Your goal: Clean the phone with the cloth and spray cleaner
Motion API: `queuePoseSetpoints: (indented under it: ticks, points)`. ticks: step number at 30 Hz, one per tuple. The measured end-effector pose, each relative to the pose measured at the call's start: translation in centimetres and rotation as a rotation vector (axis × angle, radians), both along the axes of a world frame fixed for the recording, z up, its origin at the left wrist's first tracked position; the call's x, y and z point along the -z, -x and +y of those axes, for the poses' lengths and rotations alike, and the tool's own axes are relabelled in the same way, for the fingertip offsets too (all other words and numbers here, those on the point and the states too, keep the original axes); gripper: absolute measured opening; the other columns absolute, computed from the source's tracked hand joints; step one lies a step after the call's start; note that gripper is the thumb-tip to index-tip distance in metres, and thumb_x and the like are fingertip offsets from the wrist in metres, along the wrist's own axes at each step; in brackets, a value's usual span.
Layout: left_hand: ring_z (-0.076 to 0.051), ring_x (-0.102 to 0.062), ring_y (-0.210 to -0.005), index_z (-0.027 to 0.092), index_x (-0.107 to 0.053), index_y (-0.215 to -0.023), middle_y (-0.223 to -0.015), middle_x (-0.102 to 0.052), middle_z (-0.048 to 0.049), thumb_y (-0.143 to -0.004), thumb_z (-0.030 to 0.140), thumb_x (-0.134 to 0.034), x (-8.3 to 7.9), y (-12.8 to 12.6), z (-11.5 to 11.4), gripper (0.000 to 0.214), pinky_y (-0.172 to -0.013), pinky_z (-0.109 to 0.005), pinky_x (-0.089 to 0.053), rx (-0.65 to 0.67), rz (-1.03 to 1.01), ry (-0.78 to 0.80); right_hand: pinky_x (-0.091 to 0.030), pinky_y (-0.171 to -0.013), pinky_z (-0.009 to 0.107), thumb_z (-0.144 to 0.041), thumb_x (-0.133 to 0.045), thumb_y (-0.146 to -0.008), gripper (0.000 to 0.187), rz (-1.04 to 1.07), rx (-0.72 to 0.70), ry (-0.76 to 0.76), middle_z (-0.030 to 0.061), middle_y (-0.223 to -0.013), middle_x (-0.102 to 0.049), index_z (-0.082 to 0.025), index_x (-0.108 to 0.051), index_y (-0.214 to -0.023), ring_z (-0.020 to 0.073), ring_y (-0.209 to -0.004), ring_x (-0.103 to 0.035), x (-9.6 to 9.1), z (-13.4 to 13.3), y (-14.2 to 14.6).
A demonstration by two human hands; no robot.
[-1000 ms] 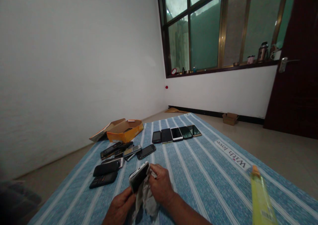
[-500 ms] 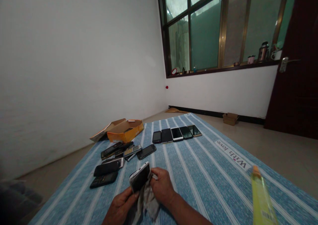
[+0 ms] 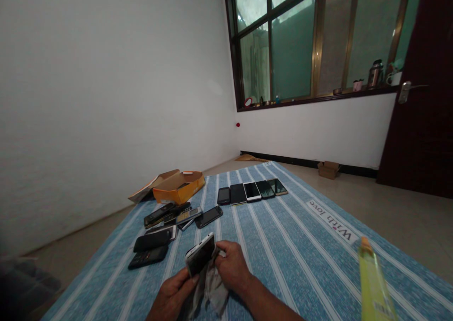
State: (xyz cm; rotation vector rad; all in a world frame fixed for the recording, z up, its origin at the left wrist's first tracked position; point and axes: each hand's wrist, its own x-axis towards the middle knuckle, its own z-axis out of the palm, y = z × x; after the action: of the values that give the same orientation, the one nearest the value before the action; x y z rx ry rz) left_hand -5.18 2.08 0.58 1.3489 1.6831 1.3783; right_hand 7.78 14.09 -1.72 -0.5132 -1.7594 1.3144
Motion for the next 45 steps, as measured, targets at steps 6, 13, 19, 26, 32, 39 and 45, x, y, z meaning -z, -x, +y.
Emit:
queuePoseSetpoints:
  ticks: [6, 13, 19, 26, 32, 39, 45]
  points:
    - [-0.024, -0.063, -0.072, 0.017, -0.083, -0.091, -0.070, -0.072, -0.0065, -0.076, 0.050, -0.073, 0.0, -0.1, -0.2, 0.037, -0.084, -0.034, -0.053, -0.014, -0.013, 0.006, -0.049, -0.079, 0.028, -0.017, -0.050, -0.070, 0.033, 0.078, 0.014, -0.040, 0.0020, -0.083, -0.072, -0.018, -0.077, -0.090, 0.0211, -0.085, -0.067, -1.0, -0.3, -0.4]
    - [-0.023, -0.064, -0.076, 0.016, -0.082, -0.099, -0.075, -0.074, -0.0064, -0.076, 0.049, -0.073, 0.2, 0.1, 0.0, 0.041, -0.083, -0.032, -0.053, -0.007, -0.058, 0.030, -0.047, -0.073, 0.025, -0.016, -0.048, -0.064, 0.033, 0.007, -0.037, 0.003, -0.0014, -0.072, -0.069, -0.018, -0.077, -0.079, 0.0198, -0.079, -0.065, -0.3, -0.1, -0.1]
    - [-0.026, -0.067, -0.081, 0.017, -0.081, -0.102, -0.084, -0.077, -0.0075, -0.075, 0.052, -0.074, 0.0, 0.0, -0.3, 0.045, -0.085, -0.034, -0.053, -0.008, -0.076, 0.054, -0.047, -0.074, 0.026, -0.016, -0.049, -0.067, 0.029, 0.015, -0.040, 0.004, -0.0020, -0.073, -0.068, -0.018, -0.076, -0.077, 0.0193, -0.078, -0.064, -0.4, 0.0, -0.2]
    - [-0.027, -0.067, -0.081, 0.017, -0.082, -0.094, -0.079, -0.076, -0.0078, -0.071, 0.055, -0.077, -0.3, -0.3, -0.3, 0.044, -0.084, -0.035, -0.054, -0.023, -0.057, 0.035, -0.048, -0.078, 0.026, -0.016, -0.050, -0.071, 0.030, 0.037, -0.085, -0.028, -0.0018, -0.079, -0.070, -0.019, -0.076, -0.085, 0.0190, -0.082, -0.065, -0.8, 0.0, -0.6]
    - [-0.021, -0.062, -0.067, 0.015, -0.080, -0.079, -0.068, -0.071, -0.0055, -0.069, 0.055, -0.076, 0.7, -0.2, -0.1, 0.041, -0.067, -0.029, -0.053, -0.112, -0.061, 0.047, -0.046, -0.079, 0.026, -0.011, -0.048, -0.075, 0.027, 0.009, -0.068, -0.217, 0.0011, -0.084, -0.066, -0.019, -0.071, -0.087, 0.0177, -0.085, -0.062, -1.2, 0.3, -1.2]
    - [-0.026, -0.066, -0.072, 0.016, -0.077, -0.065, -0.072, -0.075, -0.0102, -0.067, 0.055, -0.073, 0.8, -0.5, 0.3, 0.039, -0.070, -0.033, -0.055, -0.079, -0.051, 0.096, -0.043, -0.074, 0.025, -0.009, -0.050, -0.075, 0.023, -0.169, 0.024, -0.556, 0.0024, -0.084, -0.060, -0.019, -0.064, -0.090, 0.0168, -0.081, -0.057, -1.1, 0.8, -1.9]
    - [-0.031, -0.070, -0.083, 0.020, -0.077, -0.068, -0.075, -0.077, -0.0085, -0.068, 0.053, -0.071, 1.3, 0.0, 0.4, 0.033, -0.083, -0.037, -0.055, -0.180, 0.041, 0.062, -0.045, -0.075, 0.026, -0.009, -0.048, -0.074, 0.029, -0.205, -0.003, -0.651, 0.0045, -0.088, -0.062, -0.020, -0.063, -0.096, 0.0185, -0.084, -0.059, -0.7, 1.0, -2.0]
